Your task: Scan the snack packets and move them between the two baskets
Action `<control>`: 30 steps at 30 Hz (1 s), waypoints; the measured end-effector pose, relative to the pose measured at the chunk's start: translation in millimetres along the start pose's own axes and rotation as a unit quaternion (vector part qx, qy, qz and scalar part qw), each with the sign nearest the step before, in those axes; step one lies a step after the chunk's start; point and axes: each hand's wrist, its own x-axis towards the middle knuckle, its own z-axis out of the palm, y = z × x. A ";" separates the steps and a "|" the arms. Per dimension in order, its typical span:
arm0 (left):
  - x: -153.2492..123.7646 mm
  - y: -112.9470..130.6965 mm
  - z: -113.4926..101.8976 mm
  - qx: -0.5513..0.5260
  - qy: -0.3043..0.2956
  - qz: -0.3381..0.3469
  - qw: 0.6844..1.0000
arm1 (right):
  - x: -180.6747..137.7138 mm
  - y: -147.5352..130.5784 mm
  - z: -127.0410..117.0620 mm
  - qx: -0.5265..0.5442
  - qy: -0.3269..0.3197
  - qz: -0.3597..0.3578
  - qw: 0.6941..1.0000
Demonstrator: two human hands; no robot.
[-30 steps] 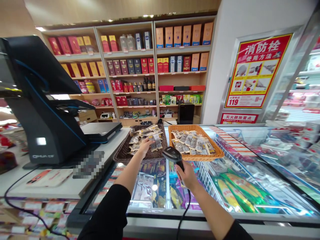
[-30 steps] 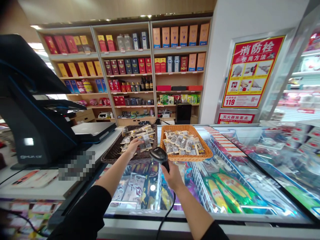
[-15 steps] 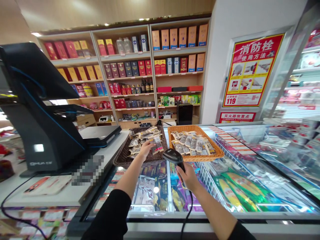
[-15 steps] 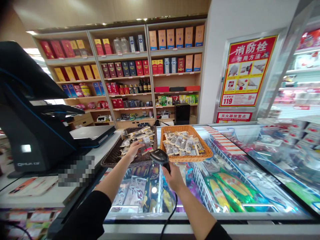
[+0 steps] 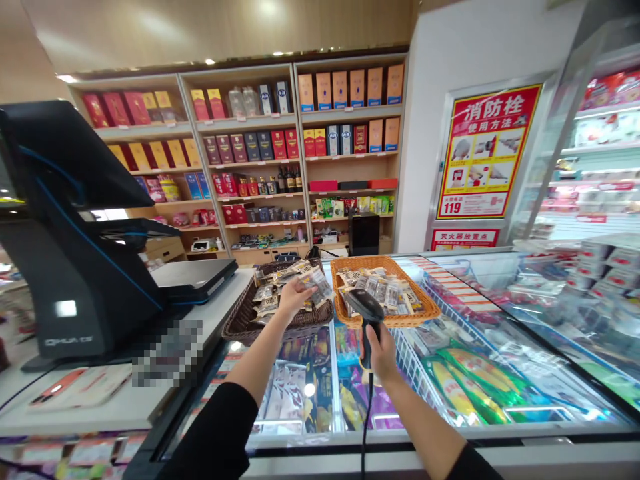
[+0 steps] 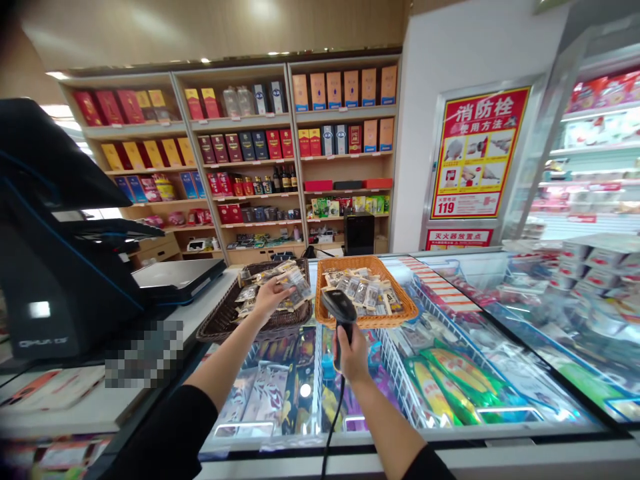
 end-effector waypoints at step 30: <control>1.2 -17.7 -79.6 0.534 0.116 -0.072 0.835 | -0.1 9.7 -1.6 0.029 0.028 0.003 0.999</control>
